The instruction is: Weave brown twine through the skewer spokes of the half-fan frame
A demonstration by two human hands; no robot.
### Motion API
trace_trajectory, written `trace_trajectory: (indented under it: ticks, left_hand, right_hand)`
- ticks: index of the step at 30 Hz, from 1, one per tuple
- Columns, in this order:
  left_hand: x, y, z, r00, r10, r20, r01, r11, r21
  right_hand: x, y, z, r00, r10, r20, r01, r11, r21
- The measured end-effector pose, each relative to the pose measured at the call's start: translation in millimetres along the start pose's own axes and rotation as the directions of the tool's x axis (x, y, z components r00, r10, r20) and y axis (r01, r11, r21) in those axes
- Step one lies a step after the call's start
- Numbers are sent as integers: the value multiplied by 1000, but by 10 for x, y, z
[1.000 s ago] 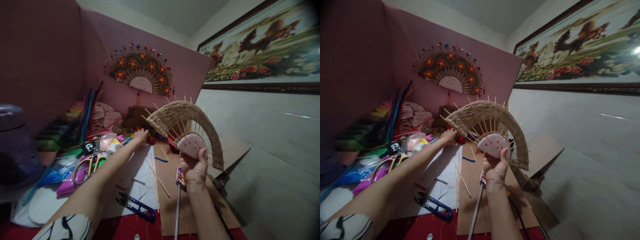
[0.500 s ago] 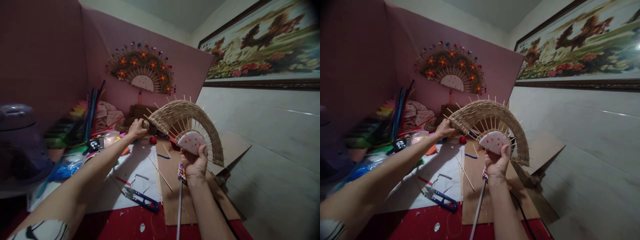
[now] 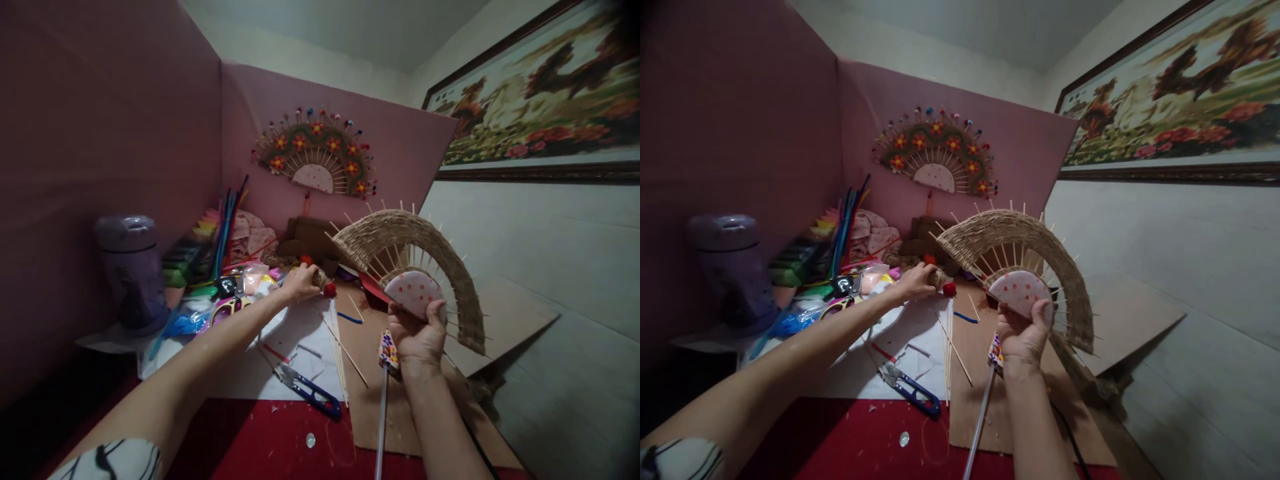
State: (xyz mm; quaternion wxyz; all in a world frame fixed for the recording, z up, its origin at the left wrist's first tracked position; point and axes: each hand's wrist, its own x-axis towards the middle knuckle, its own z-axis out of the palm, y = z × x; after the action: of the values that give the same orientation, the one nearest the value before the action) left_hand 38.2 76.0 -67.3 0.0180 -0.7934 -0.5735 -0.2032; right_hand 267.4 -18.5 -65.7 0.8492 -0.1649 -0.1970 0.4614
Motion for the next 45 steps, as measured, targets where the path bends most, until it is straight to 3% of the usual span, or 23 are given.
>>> trace_trajectory:
  ticks: [8, 15, 22, 28, 32, 45]
  left_hand:
    - [42, -64, 78, 994, -101, -37, 105, 986, 127]
    - [-29, -209, -238, 992, -117, -36, 122, 977, 176]
    - [-407, -31, -432, 987, -127, -101, 141, 981, 136]
    - [-832, 140, -381, 987, -130, -95, 138, 986, 88]
    - [-991, 124, -307, 984, -29, -174, 38, 998, 49]
    - [-1176, -58, -21, 864, 172, -473, -214, 976, -36]
  right_hand:
    - [21, 7, -14, 1000, 1, -4, -1, 1000, -8]
    - [7, 47, 27, 999, 38, 0, -38, 999, 33]
    - [-12, 166, 45, 989, 134, 58, -136, 990, 35]
    - [-76, 297, 51, 973, 184, 141, -187, 982, 6]
    - [-93, 344, 61, 967, 211, 144, -216, 976, 18]
    - [-126, 387, 57, 968, 217, 128, -218, 976, -6]
